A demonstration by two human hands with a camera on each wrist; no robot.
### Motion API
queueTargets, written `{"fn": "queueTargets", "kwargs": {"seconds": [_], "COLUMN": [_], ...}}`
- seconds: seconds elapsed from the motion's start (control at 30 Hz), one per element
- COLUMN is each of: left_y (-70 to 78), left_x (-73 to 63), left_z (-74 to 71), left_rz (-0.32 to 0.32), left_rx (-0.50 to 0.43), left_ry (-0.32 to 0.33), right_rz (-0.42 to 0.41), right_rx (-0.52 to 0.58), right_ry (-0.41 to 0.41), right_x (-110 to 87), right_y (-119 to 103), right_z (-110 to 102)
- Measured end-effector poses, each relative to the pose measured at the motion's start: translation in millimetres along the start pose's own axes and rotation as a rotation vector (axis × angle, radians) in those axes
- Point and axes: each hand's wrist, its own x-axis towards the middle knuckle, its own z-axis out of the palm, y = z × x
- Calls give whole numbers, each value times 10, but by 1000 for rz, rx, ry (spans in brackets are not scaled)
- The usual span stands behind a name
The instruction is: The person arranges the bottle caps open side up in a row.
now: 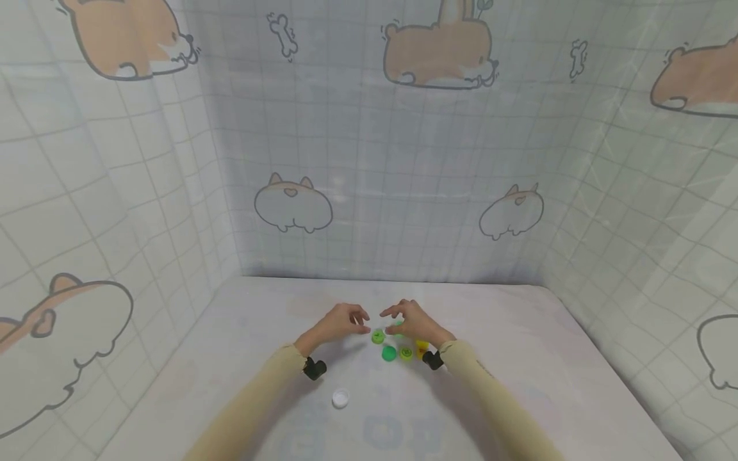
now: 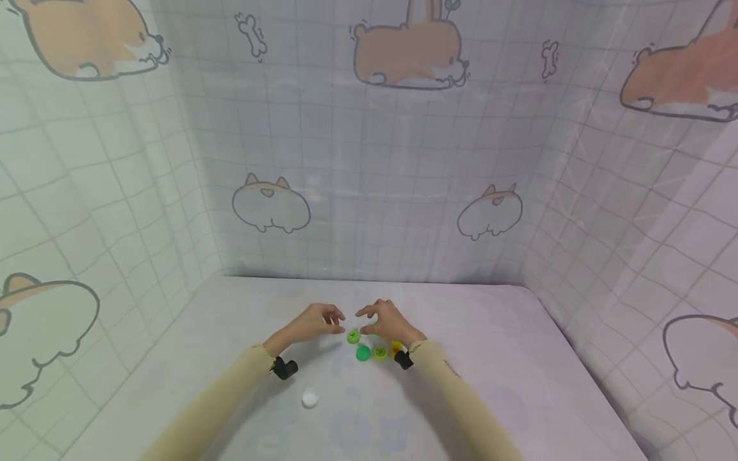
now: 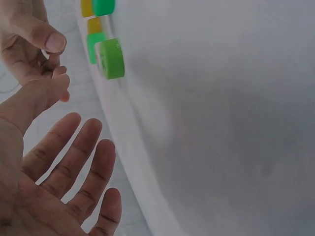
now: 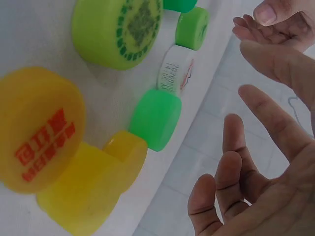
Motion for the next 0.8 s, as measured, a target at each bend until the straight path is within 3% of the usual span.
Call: {"fn": "queueTargets", "kwargs": {"seconds": [0.17, 0.47, 0.8], "left_y": [30, 73, 102], "left_x": [20, 82, 110], "left_z": [51, 177, 248], "left_rz": [7, -88, -74], "left_rx": [39, 129, 174], "left_ry": [-24, -84, -59], "right_rz": [14, 37, 18], "right_rx": [-29, -42, -77], "right_ry": [-17, -55, -31], "right_x": [20, 44, 86], "right_y": [-4, -5, 40], "right_z": [37, 149, 259]}}
